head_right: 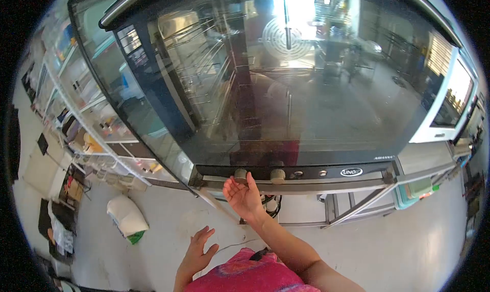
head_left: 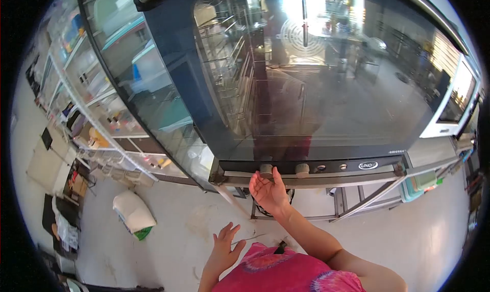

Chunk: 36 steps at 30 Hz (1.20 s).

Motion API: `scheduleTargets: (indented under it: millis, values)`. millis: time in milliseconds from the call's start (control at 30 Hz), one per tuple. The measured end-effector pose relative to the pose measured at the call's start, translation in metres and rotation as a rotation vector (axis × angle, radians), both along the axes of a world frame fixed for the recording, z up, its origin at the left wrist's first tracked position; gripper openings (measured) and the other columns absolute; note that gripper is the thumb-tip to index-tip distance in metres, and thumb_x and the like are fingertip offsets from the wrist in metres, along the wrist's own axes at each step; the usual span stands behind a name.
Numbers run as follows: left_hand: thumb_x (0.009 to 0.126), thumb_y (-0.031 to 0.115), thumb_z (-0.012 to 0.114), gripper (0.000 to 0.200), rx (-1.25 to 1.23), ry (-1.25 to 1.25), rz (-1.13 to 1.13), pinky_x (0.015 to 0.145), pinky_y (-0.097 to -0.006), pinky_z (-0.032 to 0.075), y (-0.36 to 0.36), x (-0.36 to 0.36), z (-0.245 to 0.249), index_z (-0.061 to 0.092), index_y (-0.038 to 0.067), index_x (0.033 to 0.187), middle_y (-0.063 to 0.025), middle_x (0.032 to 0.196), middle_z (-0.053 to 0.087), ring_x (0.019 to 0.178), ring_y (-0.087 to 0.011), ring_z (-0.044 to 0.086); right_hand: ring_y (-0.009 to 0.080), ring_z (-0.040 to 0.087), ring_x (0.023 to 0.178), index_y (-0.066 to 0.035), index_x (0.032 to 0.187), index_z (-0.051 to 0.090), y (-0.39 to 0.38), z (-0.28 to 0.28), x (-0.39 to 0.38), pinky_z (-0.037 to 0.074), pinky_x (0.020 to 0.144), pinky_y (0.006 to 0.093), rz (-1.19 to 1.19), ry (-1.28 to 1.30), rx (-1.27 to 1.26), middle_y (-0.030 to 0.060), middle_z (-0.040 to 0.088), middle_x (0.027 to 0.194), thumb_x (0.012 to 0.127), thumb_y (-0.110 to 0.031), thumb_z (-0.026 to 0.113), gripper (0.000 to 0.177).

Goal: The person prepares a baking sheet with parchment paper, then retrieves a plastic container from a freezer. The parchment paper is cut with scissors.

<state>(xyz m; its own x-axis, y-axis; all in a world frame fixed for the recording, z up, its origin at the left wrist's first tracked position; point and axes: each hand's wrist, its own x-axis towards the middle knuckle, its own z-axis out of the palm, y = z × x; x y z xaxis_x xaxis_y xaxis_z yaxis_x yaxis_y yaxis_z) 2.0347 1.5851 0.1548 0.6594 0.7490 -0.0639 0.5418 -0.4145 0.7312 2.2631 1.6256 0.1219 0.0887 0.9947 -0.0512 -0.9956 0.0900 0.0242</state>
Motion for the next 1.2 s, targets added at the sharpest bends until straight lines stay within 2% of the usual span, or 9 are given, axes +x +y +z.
scheduleTargets:
  millis: [133, 200, 333, 433, 500, 833, 1000, 1133, 1200]
  values:
    - [0.085, 0.03, 0.057, 0.048, -0.008, 0.032, 0.142, 0.1, -0.0647, 0.012, -0.017, -0.001, 0.002, 0.045, 0.01, 0.127, -0.0204, 0.136, 0.034, 0.127, -0.0376, 0.031, 0.019, 0.058, 0.09, 0.002, 0.098, 0.054, 0.001, 0.001, 0.0, 0.048, 0.085, 0.0313, 0.007, 0.013, 0.018, 0.0099, 0.059, 0.093, 0.086, -0.047, 0.052, 0.05]
    - [0.082, 0.024, 0.061, 0.048, 0.009, 0.092, 0.226, 0.103, -0.0596, 0.016, -0.026, 0.002, 0.005, 0.045, 0.011, 0.126, -0.0191, 0.135, 0.037, 0.127, -0.0377, 0.032, 0.019, 0.058, 0.088, 0.003, 0.098, 0.054, 0.002, 0.002, 0.002, 0.049, 0.083, 0.0313, -0.047, -0.03, 0.001, 0.0103, 0.06, 0.092, 0.085, -0.043, 0.055, 0.048]
    - [0.082, 0.024, 0.061, 0.047, 0.002, 0.155, 0.314, 0.103, -0.061, 0.016, -0.042, 0.006, 0.007, 0.046, 0.011, 0.125, -0.0187, 0.135, 0.037, 0.127, -0.0375, 0.032, 0.0189, 0.058, 0.083, 0.006, 0.096, 0.054, -0.001, 0.008, 0.005, 0.049, 0.082, 0.0306, -0.047, -0.047, -0.068, 0.0115, 0.06, 0.089, 0.087, -0.04, 0.054, 0.047]
    - [0.082, 0.025, 0.06, 0.048, 0.021, 0.153, 0.347, 0.102, -0.0625, 0.016, -0.052, 0.01, 0.007, 0.046, 0.01, 0.125, -0.0186, 0.135, 0.037, 0.127, -0.0373, 0.032, 0.0192, 0.058, 0.084, 0.003, 0.091, 0.057, -0.002, 0.008, 0.007, 0.049, 0.081, 0.0308, -0.05, -0.081, -0.099, 0.0112, 0.06, 0.089, 0.083, -0.038, 0.061, 0.043]
    - [0.083, 0.032, 0.057, 0.049, 0.0, 0.131, 0.397, 0.101, -0.0654, 0.009, -0.059, 0.011, 0.006, 0.047, 0.01, 0.125, -0.0196, 0.136, 0.034, 0.126, -0.0384, 0.033, 0.0192, 0.058, 0.083, 0.003, 0.086, 0.059, -0.003, 0.01, 0.006, 0.049, 0.08, 0.0303, -0.069, -0.084, -0.133, 0.0111, 0.061, 0.087, 0.083, -0.037, 0.062, 0.04]
    - [0.083, 0.03, 0.058, 0.049, -0.023, 0.14, 0.487, 0.102, -0.0638, 0.008, -0.09, 0.003, 0.002, 0.047, 0.009, 0.125, -0.0193, 0.135, 0.034, 0.126, -0.0376, 0.033, 0.019, 0.058, 0.079, 0.0, 0.082, 0.059, -0.003, 0.015, 0.007, 0.049, 0.078, 0.0306, -0.087, -0.114, -0.231, 0.009, 0.061, 0.08, 0.083, -0.031, 0.063, 0.031]
    - [0.082, 0.028, 0.059, 0.049, 0.021, 0.139, 0.506, 0.102, -0.0638, 0.009, -0.099, -0.006, -0.001, 0.047, 0.008, 0.125, -0.0194, 0.134, 0.036, 0.126, -0.0362, 0.034, 0.0197, 0.057, 0.081, -0.009, 0.083, 0.057, -0.002, 0.017, 0.006, 0.049, 0.079, 0.0323, -0.114, -0.151, -0.295, 0.0104, 0.059, 0.083, 0.083, -0.026, 0.064, 0.018]
    - [0.082, 0.026, 0.059, 0.049, 0.04, 0.11, 0.539, 0.102, -0.0639, 0.01, -0.111, -0.024, -0.003, 0.047, 0.008, 0.125, -0.0197, 0.134, 0.036, 0.125, -0.0367, 0.035, 0.0215, 0.059, 0.078, -0.003, 0.082, 0.057, -0.003, 0.021, 0.003, 0.05, 0.077, 0.033, -0.168, -0.185, -0.318, 0.0103, 0.06, 0.079, 0.083, -0.027, 0.064, 0.025]
    - [0.082, 0.026, 0.06, 0.049, 0.063, 0.106, 0.579, 0.101, -0.0644, 0.011, -0.119, -0.039, 0.0, 0.047, 0.008, 0.125, -0.0195, 0.134, 0.036, 0.124, -0.0368, 0.036, 0.0236, 0.06, 0.074, -0.001, 0.089, 0.055, -0.005, 0.014, 0.002, 0.051, 0.076, 0.0321, -0.182, -0.233, -0.26, 0.0122, 0.061, 0.08, 0.083, -0.029, 0.064, 0.03]
